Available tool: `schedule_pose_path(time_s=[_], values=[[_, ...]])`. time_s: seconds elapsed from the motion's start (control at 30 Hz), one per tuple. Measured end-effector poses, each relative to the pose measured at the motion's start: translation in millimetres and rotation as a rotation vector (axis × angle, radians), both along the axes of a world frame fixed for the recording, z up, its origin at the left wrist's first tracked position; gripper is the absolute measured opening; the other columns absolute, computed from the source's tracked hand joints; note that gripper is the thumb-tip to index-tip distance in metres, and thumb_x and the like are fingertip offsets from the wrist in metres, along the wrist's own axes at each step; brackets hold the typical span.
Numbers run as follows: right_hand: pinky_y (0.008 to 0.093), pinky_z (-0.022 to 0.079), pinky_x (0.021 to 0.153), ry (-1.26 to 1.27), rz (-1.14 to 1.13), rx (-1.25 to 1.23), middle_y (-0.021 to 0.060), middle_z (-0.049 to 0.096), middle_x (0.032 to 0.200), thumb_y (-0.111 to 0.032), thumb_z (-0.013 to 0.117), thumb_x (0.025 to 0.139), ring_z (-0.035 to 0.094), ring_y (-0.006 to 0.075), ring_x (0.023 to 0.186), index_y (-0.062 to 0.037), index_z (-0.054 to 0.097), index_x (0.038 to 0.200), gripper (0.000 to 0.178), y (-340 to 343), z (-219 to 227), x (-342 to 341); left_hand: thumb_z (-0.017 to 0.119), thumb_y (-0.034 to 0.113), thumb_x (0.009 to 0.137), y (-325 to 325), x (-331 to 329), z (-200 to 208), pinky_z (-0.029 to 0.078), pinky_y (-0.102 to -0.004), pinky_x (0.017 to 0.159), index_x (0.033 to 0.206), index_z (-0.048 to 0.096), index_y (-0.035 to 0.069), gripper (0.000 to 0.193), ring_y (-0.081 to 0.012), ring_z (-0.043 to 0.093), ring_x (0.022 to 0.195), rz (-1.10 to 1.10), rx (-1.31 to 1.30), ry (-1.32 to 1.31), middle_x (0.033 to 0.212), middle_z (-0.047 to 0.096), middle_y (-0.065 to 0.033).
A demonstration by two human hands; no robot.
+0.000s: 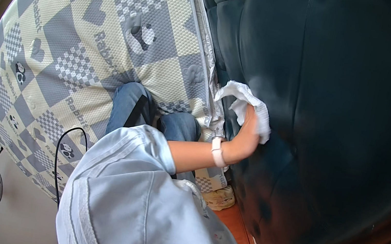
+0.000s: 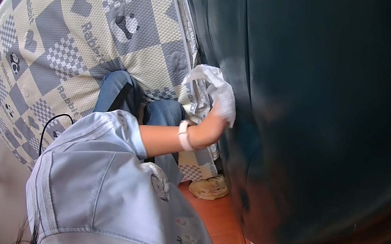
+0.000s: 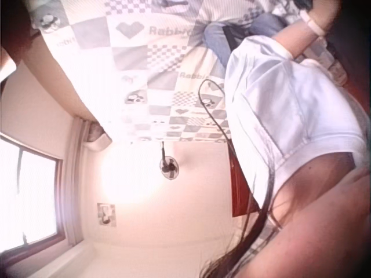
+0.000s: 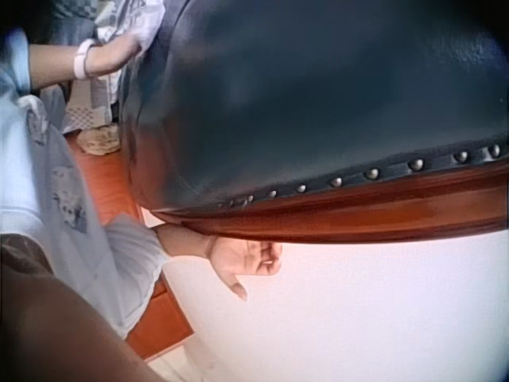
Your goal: The person wipes the headboard and frame of a bed with a cloth, cleaning both the leather-like padded sections and the wooden trim.
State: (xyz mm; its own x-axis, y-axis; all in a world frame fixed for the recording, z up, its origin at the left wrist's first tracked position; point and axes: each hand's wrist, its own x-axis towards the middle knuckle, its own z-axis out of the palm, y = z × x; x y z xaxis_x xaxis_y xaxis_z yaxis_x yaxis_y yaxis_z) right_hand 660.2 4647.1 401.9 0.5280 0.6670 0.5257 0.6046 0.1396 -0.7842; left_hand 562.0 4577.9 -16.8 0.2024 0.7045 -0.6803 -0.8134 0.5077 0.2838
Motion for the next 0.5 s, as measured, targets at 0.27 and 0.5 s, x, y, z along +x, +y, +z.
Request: schedule_pose_path(time_s=[0.27, 0.5], values=[[0.0457, 0.015, 0.108, -0.045, -0.008, -0.004, 0.0275, 0.028, 0.135, -0.058, 0.049, 0.071, 0.027, 0.0374, 0.127, 0.0079, 0.029, 0.128, 0.090, -5, 3, -2, 0.031, 0.045, 0.092, 78, -30, -64, 0.038, -0.0311, 0.090, 0.121, 0.041, 0.001, 0.053, -0.0207, 0.049, 0.104, -0.056, 0.253, 0.531, 0.116, 0.050, -0.0116], [0.0448, 0.019, 0.107, -0.100, 0.128, -0.124, 0.0262, 0.032, 0.132, -0.059, 0.050, 0.070, 0.032, 0.0358, 0.124, 0.0068, 0.030, 0.128, 0.090, -12, 15, 15, 0.024, 0.045, 0.095, 166, -82, -145, 0.036, -0.0293, 0.096, 0.127, 0.038, 0.001, 0.057, -0.0209, 0.048, 0.110, -0.092, 0.022, 0.078, 0.123, 0.047, -0.0117]])
